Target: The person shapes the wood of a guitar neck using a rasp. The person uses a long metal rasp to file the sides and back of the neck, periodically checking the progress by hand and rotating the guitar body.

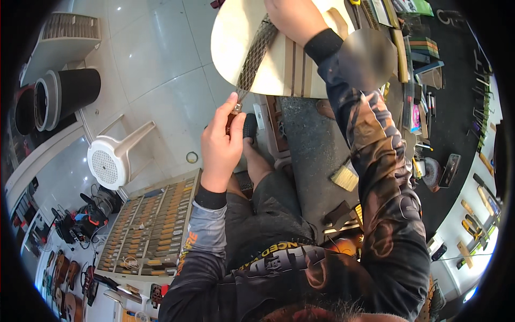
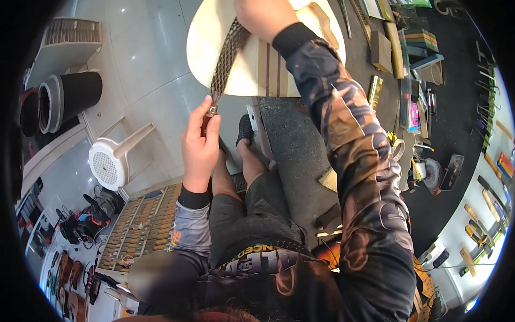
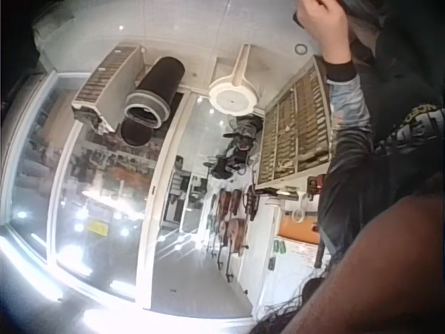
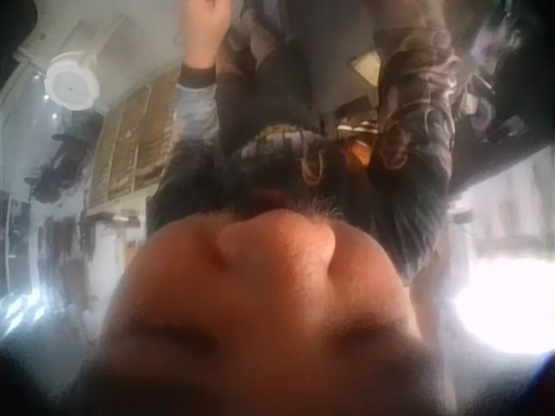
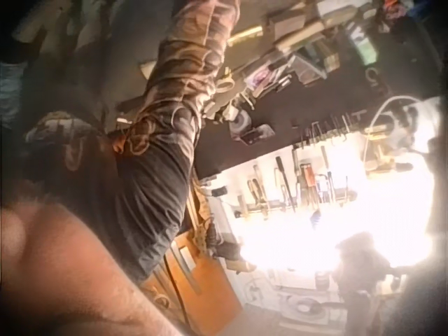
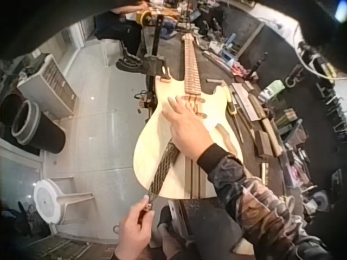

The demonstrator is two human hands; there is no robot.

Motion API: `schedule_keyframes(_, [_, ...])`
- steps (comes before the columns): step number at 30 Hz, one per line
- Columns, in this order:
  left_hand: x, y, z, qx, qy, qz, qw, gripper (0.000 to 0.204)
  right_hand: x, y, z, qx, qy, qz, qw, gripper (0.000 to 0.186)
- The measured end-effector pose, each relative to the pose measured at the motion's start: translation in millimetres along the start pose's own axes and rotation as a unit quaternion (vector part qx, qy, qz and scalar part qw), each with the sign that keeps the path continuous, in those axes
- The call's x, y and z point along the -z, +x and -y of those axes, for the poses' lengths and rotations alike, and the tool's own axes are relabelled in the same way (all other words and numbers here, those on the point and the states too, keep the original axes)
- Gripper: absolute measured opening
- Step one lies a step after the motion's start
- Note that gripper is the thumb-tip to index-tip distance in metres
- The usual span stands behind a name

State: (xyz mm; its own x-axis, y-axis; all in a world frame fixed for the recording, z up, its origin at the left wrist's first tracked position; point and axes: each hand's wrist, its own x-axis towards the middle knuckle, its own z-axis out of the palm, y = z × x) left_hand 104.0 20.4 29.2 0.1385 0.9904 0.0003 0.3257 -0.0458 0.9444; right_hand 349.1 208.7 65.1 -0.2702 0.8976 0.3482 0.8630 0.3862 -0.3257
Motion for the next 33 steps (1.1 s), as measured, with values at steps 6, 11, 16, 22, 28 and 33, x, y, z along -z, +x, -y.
schedule_keyframes(6, [5,-61,8,-0.003,0.034,0.058,0.998,0.047,22,-45,32,0.019,0.045,0.041,0.998,0.053])
schedule_keyframes(11, [6,-53,1,-0.037,0.039,0.050,0.997,0.049,27,-43,33,-0.018,0.032,0.045,0.998,0.057])
schedule_keyframes(16, [-2,-2,-2,0.026,0.002,0.013,1.000,0.040,6,-4,4,-0.022,0.022,-0.029,0.999,0.060])
schedule_keyframes(22, [7,-67,17,-0.045,0.063,0.048,0.996,0.036,23,-67,47,-0.070,0.046,0.059,0.995,0.066])
schedule_keyframes(28, [-13,-2,-8,0.029,-0.009,0.021,0.999,0.039,9,6,-7,-0.016,0.051,-0.027,0.998,0.062])
schedule_keyframes(33, [9,-72,11,-0.028,0.074,0.063,0.995,0.041,14,-62,44,-0.037,0.051,0.008,0.998,0.055])
